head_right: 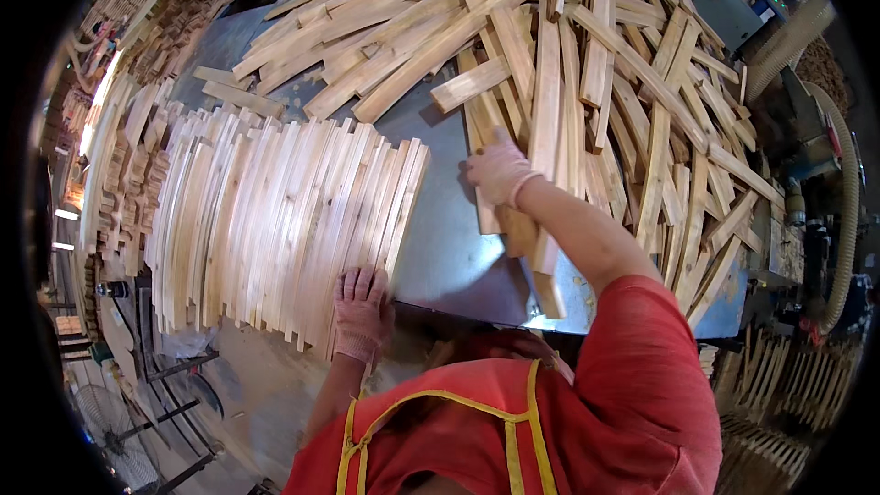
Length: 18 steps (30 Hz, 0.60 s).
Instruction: The person sorts and stacks thin wooden planks on a metal table in a workshop. They pick up individual planks from a large pile, align them, and place them into a neat stack, occasionally adjusting the pile to maintain order.
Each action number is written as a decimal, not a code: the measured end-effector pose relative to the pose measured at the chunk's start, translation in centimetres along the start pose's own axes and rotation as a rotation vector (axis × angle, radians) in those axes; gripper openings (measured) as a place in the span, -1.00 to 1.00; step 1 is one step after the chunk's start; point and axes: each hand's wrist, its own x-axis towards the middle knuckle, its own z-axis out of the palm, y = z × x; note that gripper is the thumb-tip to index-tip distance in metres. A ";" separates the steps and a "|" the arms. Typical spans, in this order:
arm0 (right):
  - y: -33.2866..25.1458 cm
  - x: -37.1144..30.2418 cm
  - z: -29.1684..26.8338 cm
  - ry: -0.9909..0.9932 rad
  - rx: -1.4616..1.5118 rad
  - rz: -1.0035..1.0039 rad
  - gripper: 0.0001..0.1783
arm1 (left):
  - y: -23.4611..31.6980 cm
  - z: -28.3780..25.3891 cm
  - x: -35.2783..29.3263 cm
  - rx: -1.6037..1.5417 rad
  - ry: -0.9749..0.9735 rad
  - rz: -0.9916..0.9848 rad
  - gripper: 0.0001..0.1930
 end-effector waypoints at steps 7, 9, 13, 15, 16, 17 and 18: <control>12.4 -17.9 6.7 0.156 0.078 0.284 -0.71 | 0.5 -1.0 0.3 -0.032 0.041 -0.032 -0.36; 12.5 -17.8 5.9 -0.057 0.212 0.319 -0.65 | 1.0 -0.6 0.4 -0.034 0.061 -0.014 -0.36; 6.4 -8.5 4.0 0.422 1.044 0.380 -0.33 | 0.3 -0.5 0.5 -0.017 0.062 -0.027 -0.33; 3.1 -1.0 2.6 0.384 1.992 0.337 -0.38 | 0.0 -0.7 -0.3 -0.025 0.064 -0.052 -0.33; 4.0 2.4 2.5 0.456 2.233 0.174 -0.61 | -0.2 -0.6 0.2 -0.053 0.075 -0.036 -0.35; 5.5 5.9 2.9 0.584 2.449 0.322 -0.69 | -0.1 -0.7 0.7 -0.078 0.084 -0.013 -0.38; 7.1 9.3 3.0 0.764 2.644 0.459 -0.76 | -0.2 -0.6 0.9 -0.076 0.081 -0.006 -0.37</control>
